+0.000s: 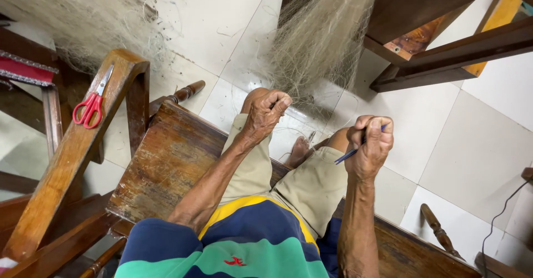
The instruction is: Repairing a fishing net by weaving and knotting the mesh with a shuttle and trimming excess line with scissors
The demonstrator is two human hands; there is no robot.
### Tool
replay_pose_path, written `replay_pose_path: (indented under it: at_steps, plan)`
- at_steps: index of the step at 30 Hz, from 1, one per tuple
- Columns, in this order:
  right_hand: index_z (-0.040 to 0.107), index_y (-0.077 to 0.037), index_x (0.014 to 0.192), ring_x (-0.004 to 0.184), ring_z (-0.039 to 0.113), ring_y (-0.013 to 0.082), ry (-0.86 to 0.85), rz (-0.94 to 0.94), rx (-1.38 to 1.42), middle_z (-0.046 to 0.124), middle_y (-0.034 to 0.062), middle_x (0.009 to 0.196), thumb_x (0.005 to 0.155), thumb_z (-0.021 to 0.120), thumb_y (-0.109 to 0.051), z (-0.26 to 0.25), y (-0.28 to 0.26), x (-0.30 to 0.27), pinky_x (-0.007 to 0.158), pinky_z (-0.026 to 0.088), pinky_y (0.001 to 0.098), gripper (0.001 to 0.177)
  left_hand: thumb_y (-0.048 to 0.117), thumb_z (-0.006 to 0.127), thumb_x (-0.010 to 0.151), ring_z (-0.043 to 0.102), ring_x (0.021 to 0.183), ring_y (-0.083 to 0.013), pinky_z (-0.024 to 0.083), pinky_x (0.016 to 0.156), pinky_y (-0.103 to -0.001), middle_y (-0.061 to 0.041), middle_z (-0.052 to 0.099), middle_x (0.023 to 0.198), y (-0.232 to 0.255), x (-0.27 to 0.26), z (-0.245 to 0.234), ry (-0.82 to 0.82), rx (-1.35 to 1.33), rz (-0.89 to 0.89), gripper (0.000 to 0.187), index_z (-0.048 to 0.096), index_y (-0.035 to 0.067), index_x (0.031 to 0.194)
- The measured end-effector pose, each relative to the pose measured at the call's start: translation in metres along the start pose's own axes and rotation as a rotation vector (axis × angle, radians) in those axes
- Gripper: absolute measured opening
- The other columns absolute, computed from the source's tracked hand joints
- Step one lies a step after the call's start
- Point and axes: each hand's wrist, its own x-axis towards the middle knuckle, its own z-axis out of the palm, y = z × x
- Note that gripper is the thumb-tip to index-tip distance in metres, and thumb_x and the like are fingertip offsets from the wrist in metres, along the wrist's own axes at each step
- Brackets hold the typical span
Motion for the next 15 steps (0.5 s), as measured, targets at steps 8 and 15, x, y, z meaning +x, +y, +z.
replay_pose_path:
  at_steps: [8,15]
  plan:
    - [0.058,-0.01,0.115,0.051,0.048,0.0019,0.055,-0.101,-0.163,0.078,0.0172,0.109,0.132,0.054,-0.018,0.005,0.003,-0.011,0.052,0.044,0.0216,0.02,0.003,0.084,0.114,0.085,0.096,-0.0178,0.072,0.084,-0.033,-0.021,0.087,0.123,0.013,-0.013,-0.033,-0.053,-0.279,-0.044,0.041,0.076,-0.004,0.154]
    - [0.06,-0.01,0.114,0.051,0.046,0.0024,0.134,-0.066,-0.112,0.082,0.0185,0.111,0.132,0.056,-0.019,0.005,0.014,-0.02,0.052,0.041,0.0211,0.02,0.017,0.087,0.114,0.081,0.127,-0.021,0.067,0.114,-0.039,-0.017,0.085,0.142,0.036,-0.017,-0.054,-0.041,-0.212,-0.102,0.037,0.083,0.0,0.147]
